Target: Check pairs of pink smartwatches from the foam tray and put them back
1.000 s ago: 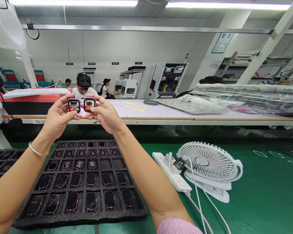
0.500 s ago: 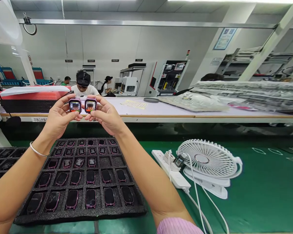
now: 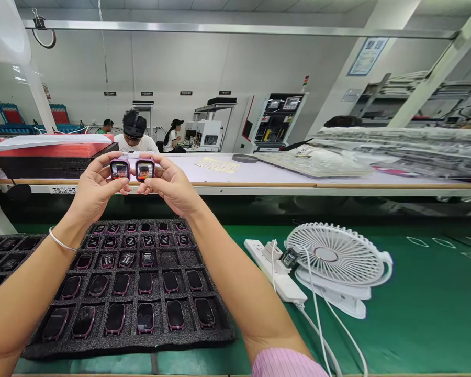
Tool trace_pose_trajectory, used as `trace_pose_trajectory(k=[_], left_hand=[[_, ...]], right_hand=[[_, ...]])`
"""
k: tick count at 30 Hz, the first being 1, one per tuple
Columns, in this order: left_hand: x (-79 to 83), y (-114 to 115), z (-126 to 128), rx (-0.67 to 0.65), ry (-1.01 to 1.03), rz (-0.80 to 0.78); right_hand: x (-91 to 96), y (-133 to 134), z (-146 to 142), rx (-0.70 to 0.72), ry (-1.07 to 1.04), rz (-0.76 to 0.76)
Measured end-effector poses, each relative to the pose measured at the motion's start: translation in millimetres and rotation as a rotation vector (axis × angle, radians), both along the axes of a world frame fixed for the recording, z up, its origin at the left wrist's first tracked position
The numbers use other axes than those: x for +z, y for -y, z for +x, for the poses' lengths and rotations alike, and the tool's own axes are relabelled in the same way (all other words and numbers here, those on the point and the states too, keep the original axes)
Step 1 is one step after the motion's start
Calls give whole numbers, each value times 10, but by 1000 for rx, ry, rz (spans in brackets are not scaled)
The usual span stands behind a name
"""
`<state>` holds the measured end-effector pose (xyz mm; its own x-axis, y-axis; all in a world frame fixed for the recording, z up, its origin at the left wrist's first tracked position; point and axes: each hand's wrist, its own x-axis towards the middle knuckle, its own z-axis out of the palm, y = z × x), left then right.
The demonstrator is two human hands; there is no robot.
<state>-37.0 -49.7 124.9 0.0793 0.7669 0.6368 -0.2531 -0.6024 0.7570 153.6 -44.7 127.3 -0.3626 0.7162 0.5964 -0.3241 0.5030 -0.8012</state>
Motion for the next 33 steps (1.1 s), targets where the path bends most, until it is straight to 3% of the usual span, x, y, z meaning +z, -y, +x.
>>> trace_pose_trajectory(k=[8,12,15,21,25,29,33], left_hand=[[105,30,3,15,12,59],[29,111,4,14,5,42],[-169,239,-16,4,-31,-17],[-787,521,-98,-40,-95,-267],[-1116,590,-129,-58,-97,-429],[-1302,583,-127,-48,-89,-493],[-1366,563,-120,-32,-105,-478]], right_hand=[[140,20,8,-27,39,104],[39,95,-17,-36,16,69],[-206,183,-29,18,-28,-15],[-890,358,-6,112,-46,-263],[-1269,396,-5,146,-47,-395],[-1501,374,-25,136,-74,-515],[-1571,347,-38,159,-97,-539]])
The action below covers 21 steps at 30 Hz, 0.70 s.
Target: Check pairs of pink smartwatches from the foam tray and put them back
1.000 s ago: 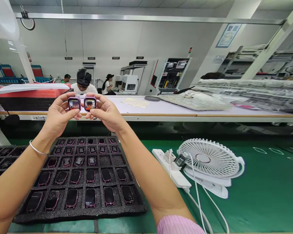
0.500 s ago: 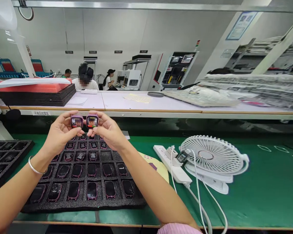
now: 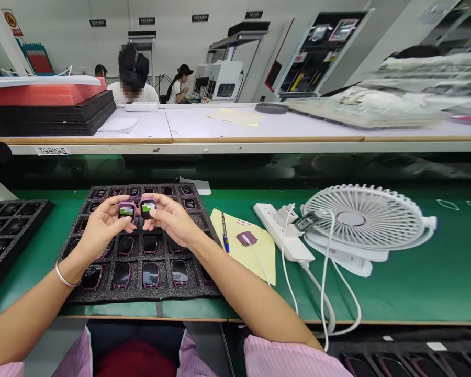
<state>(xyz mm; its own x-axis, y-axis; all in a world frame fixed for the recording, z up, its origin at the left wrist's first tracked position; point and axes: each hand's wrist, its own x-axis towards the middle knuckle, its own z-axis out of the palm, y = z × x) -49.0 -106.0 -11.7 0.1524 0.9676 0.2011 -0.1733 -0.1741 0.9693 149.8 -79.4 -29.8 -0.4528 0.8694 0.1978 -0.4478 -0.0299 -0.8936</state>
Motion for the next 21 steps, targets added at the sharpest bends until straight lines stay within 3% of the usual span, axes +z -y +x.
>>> trace_pose_trajectory(k=[21], left_hand=[[-32,-10,-8,4,-18,-28]], right_hand=[[-40,11,24,-1,12,23]])
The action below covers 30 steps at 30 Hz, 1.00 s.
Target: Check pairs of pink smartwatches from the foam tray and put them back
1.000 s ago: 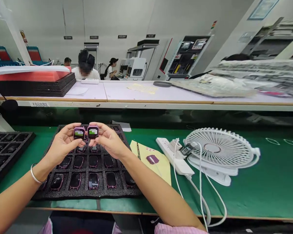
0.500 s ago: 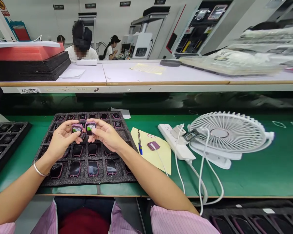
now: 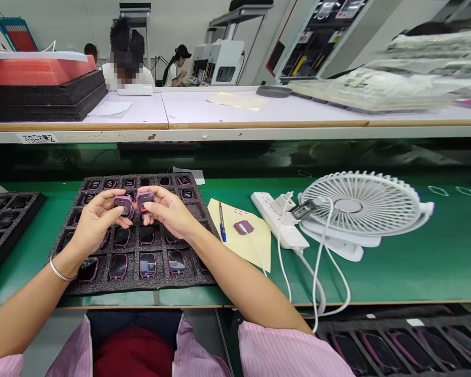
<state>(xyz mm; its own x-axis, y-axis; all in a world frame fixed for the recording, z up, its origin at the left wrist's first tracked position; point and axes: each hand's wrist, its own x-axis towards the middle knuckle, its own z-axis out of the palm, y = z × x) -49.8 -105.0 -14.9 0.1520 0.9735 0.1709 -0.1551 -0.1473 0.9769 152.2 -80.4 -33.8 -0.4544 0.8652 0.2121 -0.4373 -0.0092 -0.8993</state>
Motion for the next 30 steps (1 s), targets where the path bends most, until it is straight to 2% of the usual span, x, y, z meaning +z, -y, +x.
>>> trace_pose_trajectory(k=[16,30], left_hand=[[-36,3,-31,-58,-28,34],[-29,-5,-33,-26,-1,-11]], right_hand=[[-6,6,5,-36,4,-5],[-30,19,25,-35,12,-43]])
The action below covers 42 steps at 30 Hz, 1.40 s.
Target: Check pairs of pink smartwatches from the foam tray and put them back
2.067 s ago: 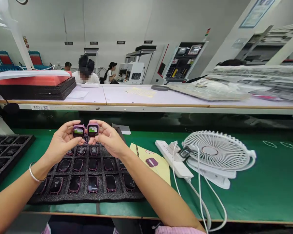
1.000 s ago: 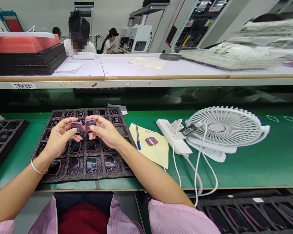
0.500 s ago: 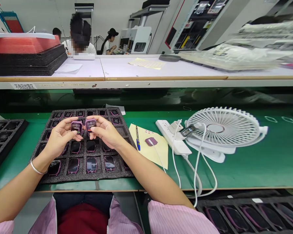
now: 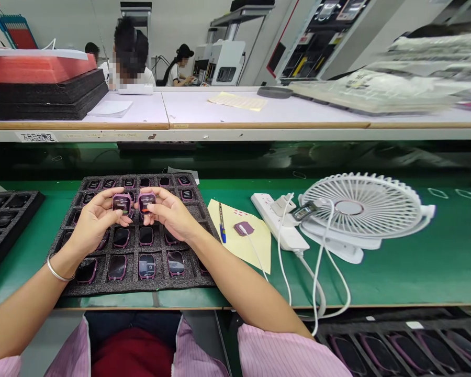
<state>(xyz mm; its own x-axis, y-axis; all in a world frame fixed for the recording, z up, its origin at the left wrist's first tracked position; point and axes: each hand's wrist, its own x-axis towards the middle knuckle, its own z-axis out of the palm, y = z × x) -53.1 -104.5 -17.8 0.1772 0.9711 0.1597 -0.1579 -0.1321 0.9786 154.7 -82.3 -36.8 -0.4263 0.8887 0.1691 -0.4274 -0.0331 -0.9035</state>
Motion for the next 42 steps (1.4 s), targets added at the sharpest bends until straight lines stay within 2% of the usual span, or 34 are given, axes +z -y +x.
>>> trace_pose_trajectory(k=[6,12,19,23,25,28,31,33,35,39,42], left_hand=[[8,-20,7,62,97,-117],[-9,-45,25,58,120,-189],[-52,-57,32,82,39,-171],[-35,-61,56,100,-61,-128],[-5,-78,87,53,-114,-112],[27,-150,182,-91,-187,-109],[-22,-293,349,-232,-219,-98],[-105,-415,491,-292,-323,-29],[-202,-535,635,-305,-531,102],[-364,-696,864,-245,-773,286],[-438,-724,965,-187,-902,403]], right_hand=[[-21,-14,32,-37,-5,-33],[-90,-44,24,-82,23,-88],[-113,-51,18,-131,85,-87],[-79,-74,84,-110,57,-134],[-56,-94,154,-95,32,-154],[-35,-117,309,-100,10,-148],[-52,-128,507,-145,24,-110],[-91,-136,648,-188,73,-66],[-152,-154,788,-214,142,-25],[-294,-220,1028,-206,357,42],[-365,-270,1153,-258,646,202]])
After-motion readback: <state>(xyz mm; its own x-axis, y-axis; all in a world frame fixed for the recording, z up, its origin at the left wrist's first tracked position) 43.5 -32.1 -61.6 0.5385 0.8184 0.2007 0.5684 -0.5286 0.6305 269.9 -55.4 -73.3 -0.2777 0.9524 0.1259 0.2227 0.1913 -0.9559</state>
